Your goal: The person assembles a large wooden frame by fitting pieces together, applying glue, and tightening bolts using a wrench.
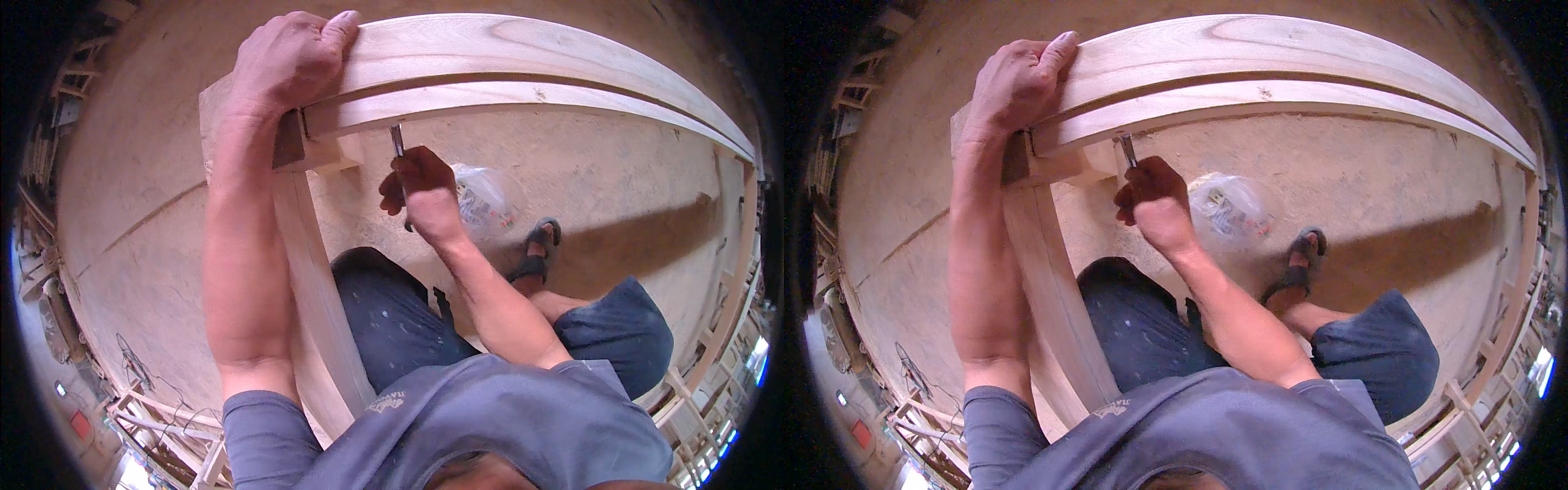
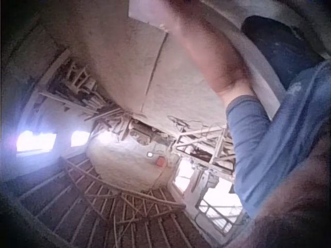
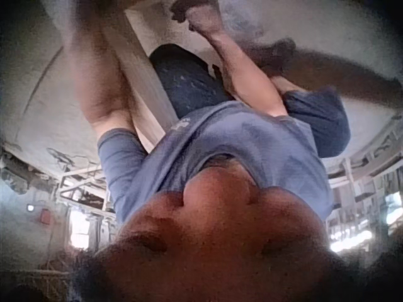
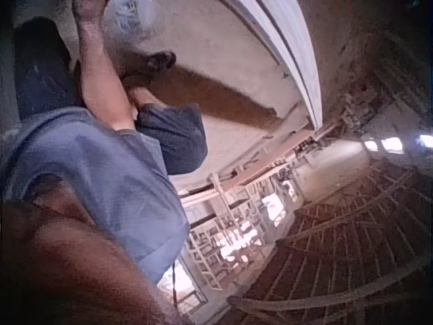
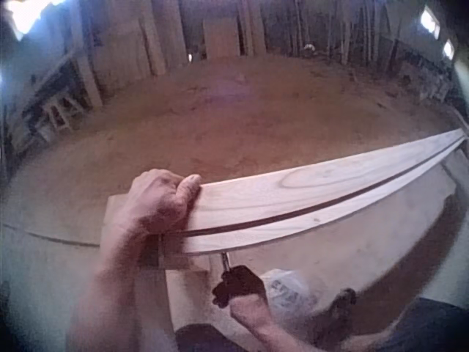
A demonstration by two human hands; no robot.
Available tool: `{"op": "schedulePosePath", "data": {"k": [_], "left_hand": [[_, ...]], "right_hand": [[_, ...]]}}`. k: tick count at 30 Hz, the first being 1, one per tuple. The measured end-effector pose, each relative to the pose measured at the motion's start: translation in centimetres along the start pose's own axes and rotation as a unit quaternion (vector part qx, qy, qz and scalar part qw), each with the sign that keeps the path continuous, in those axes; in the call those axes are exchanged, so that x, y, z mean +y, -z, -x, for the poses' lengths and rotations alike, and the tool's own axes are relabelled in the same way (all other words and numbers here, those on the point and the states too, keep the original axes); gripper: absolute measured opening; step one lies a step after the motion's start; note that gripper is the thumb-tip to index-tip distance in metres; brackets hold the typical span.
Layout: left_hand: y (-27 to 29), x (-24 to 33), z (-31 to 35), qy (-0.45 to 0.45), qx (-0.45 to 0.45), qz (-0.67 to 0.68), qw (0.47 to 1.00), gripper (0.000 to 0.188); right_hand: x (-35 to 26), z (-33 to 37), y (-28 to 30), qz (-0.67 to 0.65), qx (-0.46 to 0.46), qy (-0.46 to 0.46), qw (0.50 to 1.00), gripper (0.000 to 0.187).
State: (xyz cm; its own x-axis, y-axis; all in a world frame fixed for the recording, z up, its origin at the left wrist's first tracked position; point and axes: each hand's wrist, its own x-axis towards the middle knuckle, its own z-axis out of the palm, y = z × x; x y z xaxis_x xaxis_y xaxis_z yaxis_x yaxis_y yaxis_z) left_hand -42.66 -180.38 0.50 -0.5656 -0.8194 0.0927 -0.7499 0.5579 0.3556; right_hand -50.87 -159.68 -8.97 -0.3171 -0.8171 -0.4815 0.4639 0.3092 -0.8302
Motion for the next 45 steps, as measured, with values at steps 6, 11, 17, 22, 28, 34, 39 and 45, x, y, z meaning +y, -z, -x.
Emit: {"op": "schedulePosePath", "data": {"k": [6, 11, 17, 22, 28, 34, 39, 45], "left_hand": [[1.1, 0.3, 0.2, 0.059, -0.036, 0.039, 0.997, 0.044], [0.7, -0.7, 2.3, 0.1, 0.069, 0.152, 0.981, 0.032], [-3.7, 10.9, 12.4, 0.022, 0.468, 0.26, 0.845, 0.019], [-5.8, 9.7, 15.6, 0.259, 0.31, 0.334, 0.852, 0.018], [-8.0, 4.1, 13.6, 0.347, 0.054, 0.418, 0.838, 0.032], [-7.4, 5.2, 15.2, 0.369, -0.061, 0.367, 0.852, 0.034], [-10.0, 4.7, 15.7, 0.35, 0.058, 0.69, 0.631, 0.033], [-16.7, 6.4, 14.1, 0.309, 0.221, 0.815, 0.438, 0.027]], "right_hand": [[2.5, -2.1, -1.3, 0.22, 0.142, 0.274, 0.925, 0.034], [0.5, -0.7, -3.2, 0.303, 0.086, 0.265, 0.911, 0.06], [1.6, -1.3, 0.0, 0.345, 0.008, 0.311, 0.886, 0.078], [3.3, -2.2, -0.5, 0.222, -0.02, 0.36, 0.906, 0.075], [2.5, -2.5, -1.5, 0.049, -0.084, 0.297, 0.95, 0.051], [0.0, -2.3, -0.5, 0.063, -0.096, 0.272, 0.956, 0.061], [1.4, -5.4, 0.2, 0.113, -0.086, 0.32, 0.937, 0.058], [1.3, -4.7, 1.6, 0.269, -0.141, 0.324, 0.896, 0.049]]}}
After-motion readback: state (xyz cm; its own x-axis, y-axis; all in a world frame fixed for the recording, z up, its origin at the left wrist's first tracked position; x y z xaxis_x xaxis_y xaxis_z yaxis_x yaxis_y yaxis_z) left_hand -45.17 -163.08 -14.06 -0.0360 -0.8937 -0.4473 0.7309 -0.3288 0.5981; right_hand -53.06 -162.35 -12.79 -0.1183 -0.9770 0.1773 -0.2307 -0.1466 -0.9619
